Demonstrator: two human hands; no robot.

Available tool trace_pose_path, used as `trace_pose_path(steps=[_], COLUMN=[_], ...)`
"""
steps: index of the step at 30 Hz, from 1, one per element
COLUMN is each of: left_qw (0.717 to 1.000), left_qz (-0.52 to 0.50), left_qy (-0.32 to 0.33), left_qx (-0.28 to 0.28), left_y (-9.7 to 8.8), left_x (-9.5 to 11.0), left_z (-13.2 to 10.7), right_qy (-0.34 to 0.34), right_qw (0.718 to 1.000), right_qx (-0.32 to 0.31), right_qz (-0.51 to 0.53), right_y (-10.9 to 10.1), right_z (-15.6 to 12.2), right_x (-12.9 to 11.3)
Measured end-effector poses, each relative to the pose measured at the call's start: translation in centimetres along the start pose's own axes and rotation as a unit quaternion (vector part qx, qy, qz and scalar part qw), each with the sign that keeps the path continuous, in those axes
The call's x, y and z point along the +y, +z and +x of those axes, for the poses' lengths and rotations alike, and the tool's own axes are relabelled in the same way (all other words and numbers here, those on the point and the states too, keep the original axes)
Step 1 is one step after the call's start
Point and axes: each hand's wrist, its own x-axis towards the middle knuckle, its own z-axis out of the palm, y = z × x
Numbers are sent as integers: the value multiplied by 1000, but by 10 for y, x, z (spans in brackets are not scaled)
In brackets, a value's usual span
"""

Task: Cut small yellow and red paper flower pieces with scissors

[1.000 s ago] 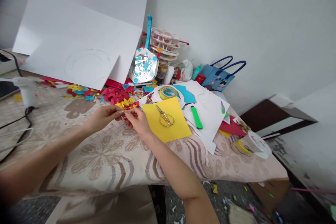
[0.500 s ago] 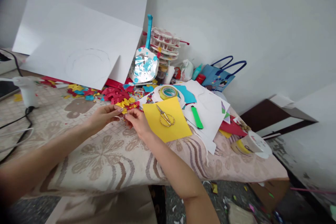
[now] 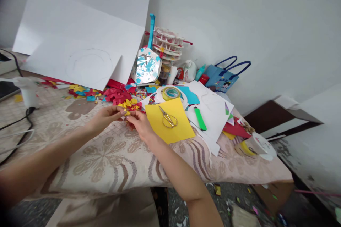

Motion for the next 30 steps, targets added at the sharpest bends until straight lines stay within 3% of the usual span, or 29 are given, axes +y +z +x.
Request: trace_pose_path(steps=[7, 11, 14, 18, 21, 23, 26, 30], left_qw=[1000, 1000, 1000, 998, 997, 997, 996, 990], left_qz=[2, 12, -5, -11, -11, -12, -30, -89], left_qy=[-16, -11, -20, -37, -46, -50, -66, -89], left_qx=[-6, -6, -24, -47, -54, -51, -46, -58], left_y=[1, 2, 2, 2, 2, 3, 1, -3], left_x=[0, 1, 1, 2, 4, 5, 4, 0], left_z=[1, 1, 0, -1, -1, -1, 0, 3], right_qy=[-25, -98, -177, -283, -333, -347, -350, -335], right_qw=[999, 988, 952, 881, 835, 820, 818, 843], right_qx=[6, 40, 86, 126, 130, 122, 103, 85], right_qz=[-34, -113, -233, -358, -418, -439, -445, -412], right_y=[-6, -9, -11, -9, -7, -7, -9, -12], right_z=[4, 8, 7, 0, -3, -3, -3, -3], right_x=[4, 9, 9, 3, 1, 2, 2, -1])
